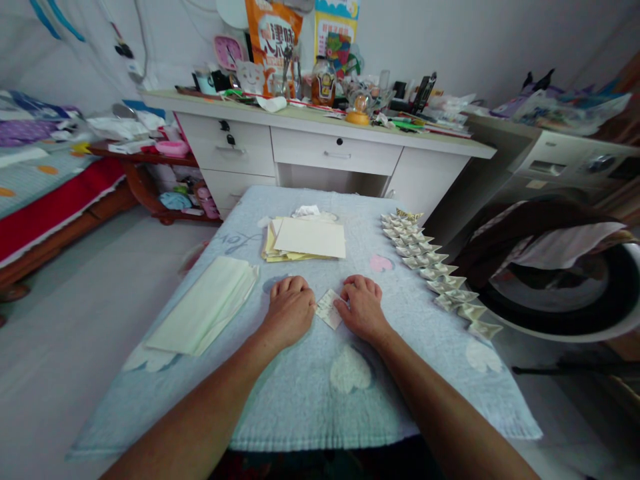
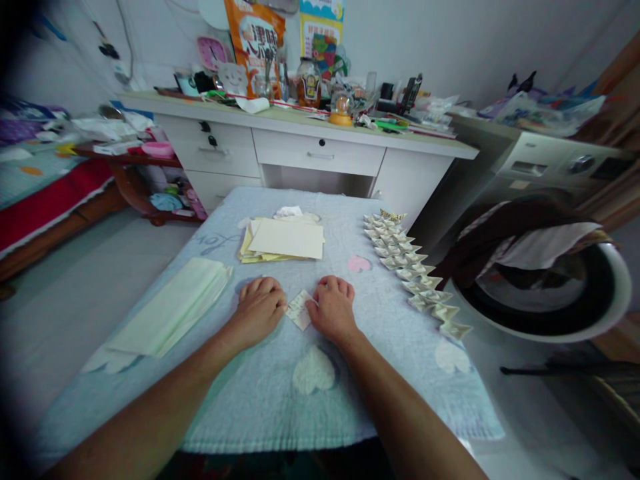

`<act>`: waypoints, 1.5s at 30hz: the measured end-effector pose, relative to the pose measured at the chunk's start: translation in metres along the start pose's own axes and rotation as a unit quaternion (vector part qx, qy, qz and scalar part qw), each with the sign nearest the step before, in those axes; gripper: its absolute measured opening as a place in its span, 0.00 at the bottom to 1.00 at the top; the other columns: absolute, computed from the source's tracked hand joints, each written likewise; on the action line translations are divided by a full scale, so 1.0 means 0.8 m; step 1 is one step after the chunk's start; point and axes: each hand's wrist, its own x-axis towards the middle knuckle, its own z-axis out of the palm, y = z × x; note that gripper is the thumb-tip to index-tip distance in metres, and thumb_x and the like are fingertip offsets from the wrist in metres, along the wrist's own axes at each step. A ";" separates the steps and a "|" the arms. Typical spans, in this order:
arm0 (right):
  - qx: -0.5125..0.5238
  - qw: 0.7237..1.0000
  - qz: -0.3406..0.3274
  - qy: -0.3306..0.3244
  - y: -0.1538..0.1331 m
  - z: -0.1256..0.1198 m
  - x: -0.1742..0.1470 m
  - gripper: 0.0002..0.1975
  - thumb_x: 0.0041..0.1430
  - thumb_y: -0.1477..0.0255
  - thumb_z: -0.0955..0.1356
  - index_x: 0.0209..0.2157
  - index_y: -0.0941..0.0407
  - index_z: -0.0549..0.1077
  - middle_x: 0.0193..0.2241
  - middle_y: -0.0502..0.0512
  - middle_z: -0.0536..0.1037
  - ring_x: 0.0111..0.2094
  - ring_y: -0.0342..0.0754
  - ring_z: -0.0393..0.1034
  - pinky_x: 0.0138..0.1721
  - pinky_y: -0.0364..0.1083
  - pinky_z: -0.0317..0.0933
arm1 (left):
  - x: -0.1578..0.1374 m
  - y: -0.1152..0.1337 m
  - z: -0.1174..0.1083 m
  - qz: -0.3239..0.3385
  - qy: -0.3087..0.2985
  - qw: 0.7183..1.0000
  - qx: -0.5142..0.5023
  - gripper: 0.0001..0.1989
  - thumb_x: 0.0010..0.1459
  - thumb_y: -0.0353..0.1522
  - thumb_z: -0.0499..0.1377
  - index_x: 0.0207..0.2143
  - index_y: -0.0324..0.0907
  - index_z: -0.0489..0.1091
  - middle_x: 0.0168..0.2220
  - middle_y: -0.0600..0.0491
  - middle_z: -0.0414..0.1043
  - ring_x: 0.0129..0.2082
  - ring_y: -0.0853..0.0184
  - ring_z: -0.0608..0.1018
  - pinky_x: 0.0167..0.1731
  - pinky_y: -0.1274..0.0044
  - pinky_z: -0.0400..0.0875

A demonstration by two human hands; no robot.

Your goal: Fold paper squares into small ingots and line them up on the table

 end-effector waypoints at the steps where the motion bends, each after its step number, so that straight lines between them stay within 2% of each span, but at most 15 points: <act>1: 0.000 1.000 0.001 0.001 0.000 0.000 0.000 0.08 0.56 0.65 0.68 0.32 0.55 0.71 0.47 0.57 0.68 0.49 0.56 0.57 0.52 0.56 0.49 | 0.000 0.000 0.001 -0.003 -0.002 1.000 0.002 0.05 0.55 0.31 0.54 0.28 0.43 0.69 0.40 0.49 0.66 0.46 0.59 0.64 0.45 0.66 0.55; 8: -0.003 1.000 -0.001 0.002 -0.001 -0.001 -0.001 0.08 0.56 0.65 0.67 0.33 0.55 0.69 0.46 0.57 0.69 0.48 0.56 0.58 0.50 0.56 0.50 | 0.000 -0.006 0.001 -0.030 -0.015 0.999 -0.009 0.04 0.54 0.29 0.53 0.32 0.44 0.67 0.41 0.50 0.66 0.45 0.59 0.64 0.45 0.66 0.56; 12: -0.007 1.000 -0.001 -0.001 0.000 0.000 0.000 0.08 0.56 0.65 0.67 0.33 0.55 0.69 0.46 0.57 0.69 0.47 0.56 0.58 0.50 0.55 0.50 | 0.004 -0.010 -0.003 -0.034 -0.017 0.998 -0.056 0.09 0.55 0.28 0.52 0.39 0.46 0.67 0.42 0.51 0.66 0.46 0.60 0.65 0.46 0.67 0.56; 16: -0.007 1.000 -0.004 -0.001 0.000 -0.001 0.000 0.08 0.56 0.65 0.67 0.33 0.54 0.69 0.46 0.57 0.68 0.47 0.56 0.58 0.50 0.55 0.50 | 0.010 -0.006 0.000 0.013 0.035 0.995 -0.096 0.12 0.58 0.28 0.50 0.42 0.45 0.69 0.43 0.50 0.67 0.46 0.61 0.66 0.48 0.68 0.58; 20: -0.007 1.000 -0.006 0.001 -0.001 -0.001 -0.001 0.08 0.57 0.65 0.67 0.33 0.55 0.69 0.45 0.57 0.68 0.47 0.56 0.58 0.50 0.55 0.50 | 0.012 0.004 0.009 0.095 0.035 0.990 -0.101 0.15 0.58 0.28 0.54 0.47 0.48 0.70 0.45 0.51 0.68 0.47 0.61 0.65 0.48 0.69 0.60; 24: -0.010 1.000 0.001 0.007 0.000 0.000 -0.001 0.09 0.56 0.64 0.67 0.33 0.55 0.68 0.45 0.57 0.68 0.46 0.56 0.57 0.49 0.55 0.50 | 0.013 0.005 0.016 0.124 0.014 0.989 -0.075 0.14 0.60 0.29 0.55 0.45 0.50 0.73 0.42 0.51 0.69 0.45 0.61 0.65 0.47 0.69 0.61; 29: -0.011 1.000 0.021 0.004 0.009 -0.002 -0.001 0.13 0.54 0.61 0.68 0.37 0.54 0.68 0.45 0.58 0.67 0.47 0.57 0.57 0.48 0.55 0.50 | 0.013 0.002 0.018 0.115 0.001 0.992 -0.052 0.14 0.60 0.31 0.56 0.46 0.52 0.73 0.42 0.52 0.69 0.44 0.62 0.66 0.45 0.69 0.62; 35: -0.002 0.999 0.039 -0.009 0.021 -0.010 -0.004 0.12 0.54 0.63 0.68 0.39 0.53 0.68 0.47 0.58 0.66 0.48 0.56 0.57 0.49 0.55 0.50 | 0.013 0.003 0.017 0.113 0.003 0.993 -0.039 0.13 0.59 0.31 0.57 0.46 0.51 0.74 0.42 0.52 0.69 0.43 0.62 0.66 0.44 0.69 0.62; 40: 0.018 0.999 0.041 -0.025 0.026 -0.015 -0.003 0.08 0.55 0.70 0.66 0.39 0.53 0.69 0.48 0.57 0.67 0.49 0.55 0.57 0.50 0.55 0.49 | 0.012 0.003 0.018 0.117 0.012 0.992 -0.050 0.14 0.59 0.30 0.57 0.46 0.51 0.74 0.42 0.52 0.69 0.43 0.62 0.66 0.43 0.69 0.62; 43: 0.034 0.999 0.031 0.001 0.028 -0.015 -0.003 0.04 0.57 0.72 0.64 0.35 0.54 0.69 0.47 0.56 0.68 0.49 0.54 0.57 0.50 0.54 0.49 | 0.012 0.001 0.019 0.117 0.019 0.991 -0.064 0.15 0.58 0.29 0.57 0.46 0.51 0.74 0.42 0.52 0.69 0.43 0.61 0.66 0.43 0.69 0.61; 45: 0.043 0.999 0.005 0.019 0.026 -0.013 -0.005 0.04 0.58 0.70 0.64 0.34 0.54 0.70 0.46 0.56 0.68 0.48 0.54 0.57 0.50 0.54 0.48 | 0.013 0.000 0.020 0.117 0.020 0.990 -0.077 0.15 0.57 0.28 0.57 0.45 0.51 0.74 0.41 0.52 0.69 0.43 0.61 0.67 0.44 0.69 0.61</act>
